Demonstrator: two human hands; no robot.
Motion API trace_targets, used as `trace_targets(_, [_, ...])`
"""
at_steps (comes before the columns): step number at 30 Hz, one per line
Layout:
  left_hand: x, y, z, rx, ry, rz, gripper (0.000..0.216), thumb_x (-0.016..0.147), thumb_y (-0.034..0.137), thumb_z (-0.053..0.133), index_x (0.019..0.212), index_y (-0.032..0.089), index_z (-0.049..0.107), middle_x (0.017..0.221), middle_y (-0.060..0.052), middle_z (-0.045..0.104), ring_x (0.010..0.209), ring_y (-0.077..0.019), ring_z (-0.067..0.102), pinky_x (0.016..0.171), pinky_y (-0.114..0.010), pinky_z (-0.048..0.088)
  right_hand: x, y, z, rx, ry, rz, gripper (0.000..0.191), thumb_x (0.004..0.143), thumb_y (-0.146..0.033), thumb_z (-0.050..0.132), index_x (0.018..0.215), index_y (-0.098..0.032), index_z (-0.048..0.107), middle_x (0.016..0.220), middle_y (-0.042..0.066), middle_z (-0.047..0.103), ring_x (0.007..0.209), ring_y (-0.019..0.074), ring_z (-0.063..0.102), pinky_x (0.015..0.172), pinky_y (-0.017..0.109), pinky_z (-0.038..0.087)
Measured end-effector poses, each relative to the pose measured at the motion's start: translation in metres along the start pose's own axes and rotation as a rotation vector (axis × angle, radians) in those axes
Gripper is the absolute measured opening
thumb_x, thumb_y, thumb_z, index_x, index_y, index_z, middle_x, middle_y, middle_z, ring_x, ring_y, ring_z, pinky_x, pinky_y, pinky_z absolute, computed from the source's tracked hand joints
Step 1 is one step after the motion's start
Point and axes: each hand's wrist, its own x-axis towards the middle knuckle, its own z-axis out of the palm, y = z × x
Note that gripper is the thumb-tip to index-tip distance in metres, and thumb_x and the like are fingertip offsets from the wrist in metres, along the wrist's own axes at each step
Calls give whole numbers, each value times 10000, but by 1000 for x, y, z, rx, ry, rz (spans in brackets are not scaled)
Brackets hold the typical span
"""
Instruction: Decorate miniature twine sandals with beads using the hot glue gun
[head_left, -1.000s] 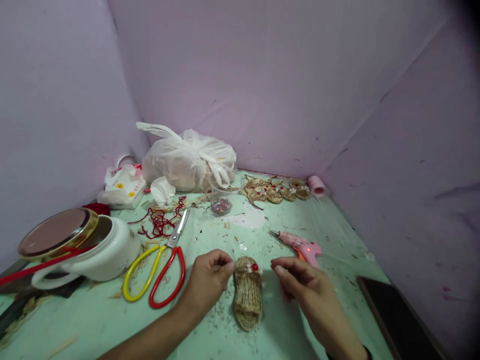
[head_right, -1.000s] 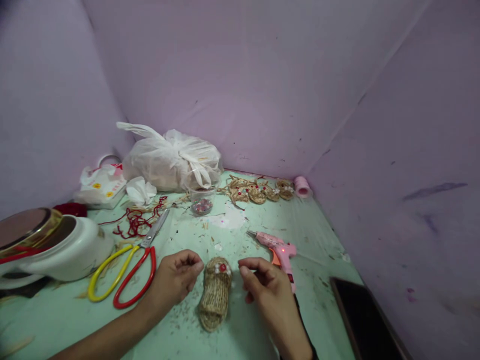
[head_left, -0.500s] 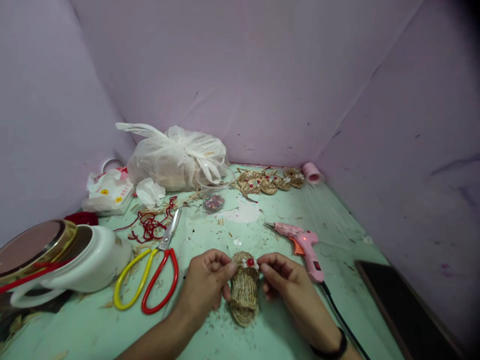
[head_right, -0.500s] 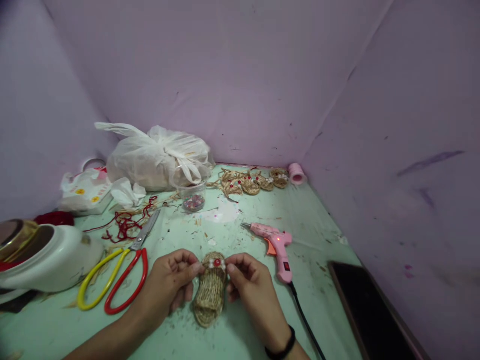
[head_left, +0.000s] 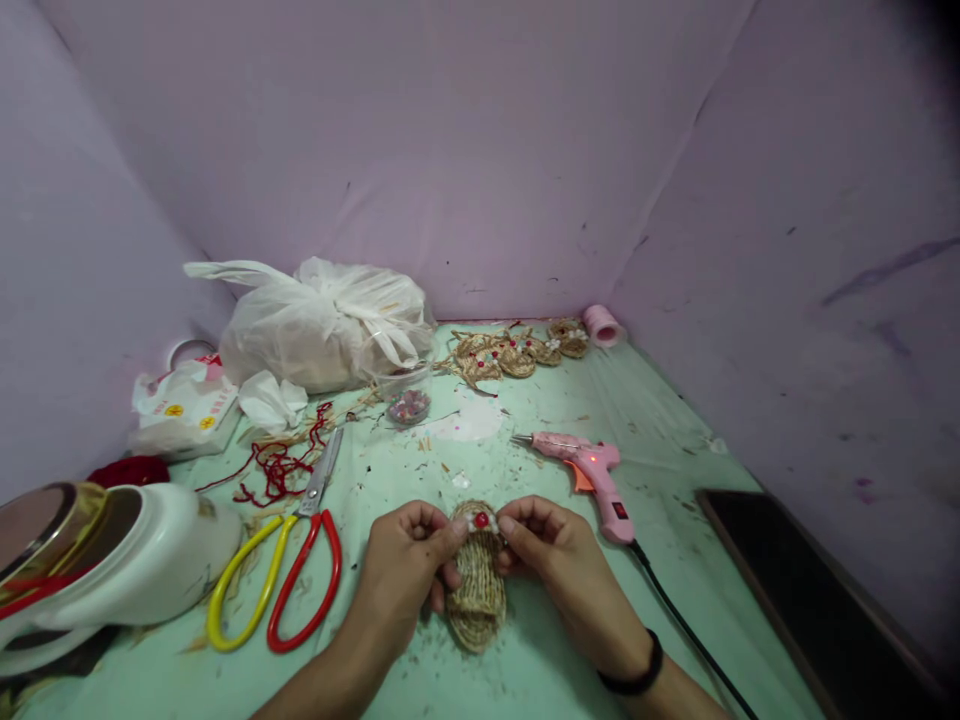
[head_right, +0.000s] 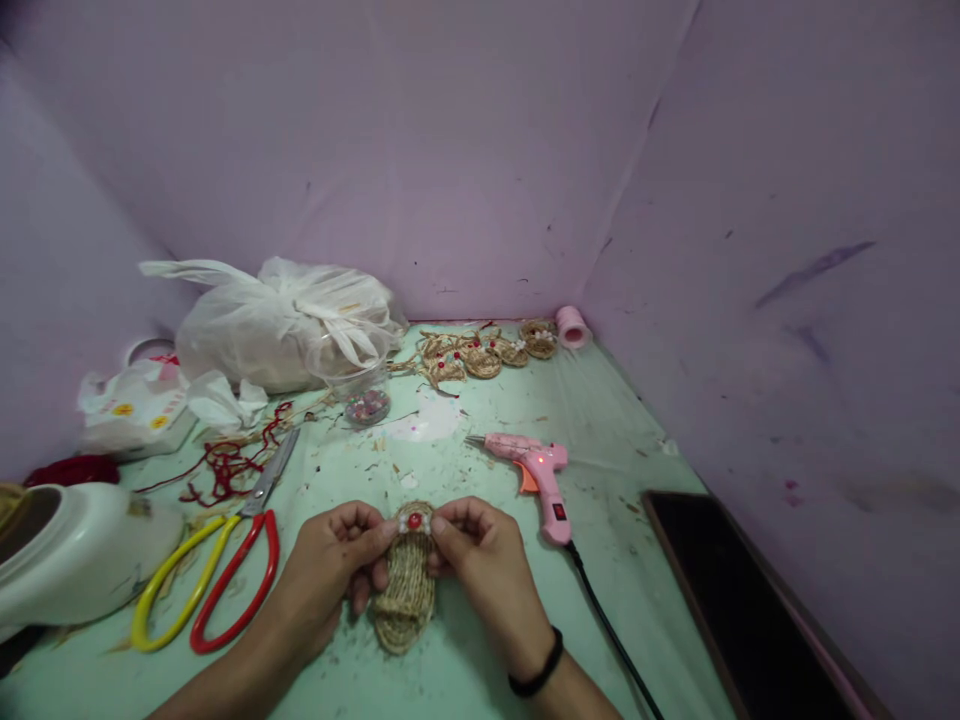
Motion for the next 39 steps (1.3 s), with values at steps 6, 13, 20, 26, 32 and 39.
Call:
trace_targets(6, [0,1,1,19,9,9,311,575,381,688,580,159,470,323,29,518,230,-42,346,251,-132,217,1,0,2,-31,19,-16,326,508,-391,761,615,-128,599,516,-27,578,416,80,514,444,217,440])
trace_targets(13, [0,0,0,4,-1,22,288,586,356,676,573,158,467,324,28,520,232,-41,348,254,-132,223,1,-1,5,-57,27,-26,275,529,-344,740,596,-126,587,496,-32,569,407,68,497,427,195,408])
trace_targets(20, [0,0,-2,-1,-11,8,314,598,399,672,585,159,469,330,36,495,242,-47,339,261,-141,209,-1,-1,4,-70,8,-36,285,559,-376,712,623,-131,580,525,-25,565,436,84,508,455,219,439])
trace_targets(26, [-2,6,-21,110,52,170,376,744,510,478,653,149,529,446,21,530,315,-64,400,311,-162,274,-9,-12,-15,-327,147,-151,316,668,-455,579,812,-174,584,600,-9,567,513,144,537,459,259,442])
trace_targets(32, [-9,1,-28,431,21,202,195,717,307,493,596,163,541,435,34,494,369,-88,406,386,-196,291,-25,-14,-15,-1010,5,-156,233,718,-392,563,618,-195,635,560,28,621,531,167,538,494,268,334])
trace_targets(39, [-17,-1,-21,528,-31,290,150,670,220,521,572,160,618,497,5,537,484,-129,471,477,-218,344,-26,2,-5,-858,28,-214,144,659,-352,640,680,-221,583,583,6,607,547,181,527,521,279,325])
